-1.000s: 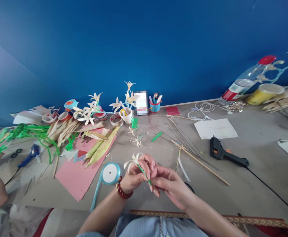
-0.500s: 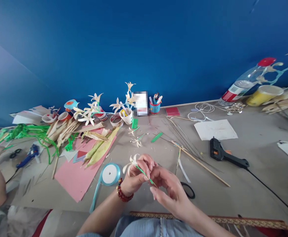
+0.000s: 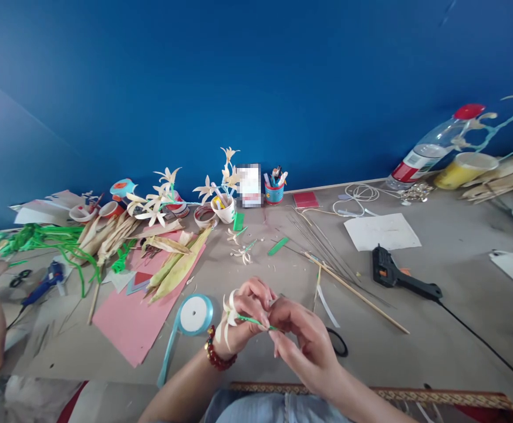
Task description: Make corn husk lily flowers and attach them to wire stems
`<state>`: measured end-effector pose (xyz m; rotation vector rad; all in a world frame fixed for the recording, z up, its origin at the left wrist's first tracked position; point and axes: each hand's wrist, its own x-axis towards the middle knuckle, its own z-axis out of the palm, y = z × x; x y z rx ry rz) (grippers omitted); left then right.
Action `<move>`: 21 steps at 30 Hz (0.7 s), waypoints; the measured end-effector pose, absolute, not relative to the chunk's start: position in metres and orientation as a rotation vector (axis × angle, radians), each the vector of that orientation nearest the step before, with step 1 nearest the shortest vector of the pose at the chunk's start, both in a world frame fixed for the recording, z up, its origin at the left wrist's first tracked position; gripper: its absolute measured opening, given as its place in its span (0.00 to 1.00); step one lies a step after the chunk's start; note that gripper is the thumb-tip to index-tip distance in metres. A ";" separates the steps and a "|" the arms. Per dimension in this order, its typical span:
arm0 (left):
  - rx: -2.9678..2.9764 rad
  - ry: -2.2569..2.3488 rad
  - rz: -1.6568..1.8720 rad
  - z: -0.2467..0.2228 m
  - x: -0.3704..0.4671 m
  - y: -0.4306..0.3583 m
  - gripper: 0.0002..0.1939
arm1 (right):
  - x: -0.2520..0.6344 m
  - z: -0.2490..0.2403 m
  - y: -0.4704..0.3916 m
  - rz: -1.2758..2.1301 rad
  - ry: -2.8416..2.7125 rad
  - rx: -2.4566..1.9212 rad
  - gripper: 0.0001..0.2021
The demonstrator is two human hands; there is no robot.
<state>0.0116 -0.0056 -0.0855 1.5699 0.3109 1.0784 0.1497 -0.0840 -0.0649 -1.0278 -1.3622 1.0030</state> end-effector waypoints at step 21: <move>1.471 0.191 1.150 -0.090 0.009 -0.002 0.05 | 0.140 -0.060 -0.081 1.612 -0.679 -0.783 0.11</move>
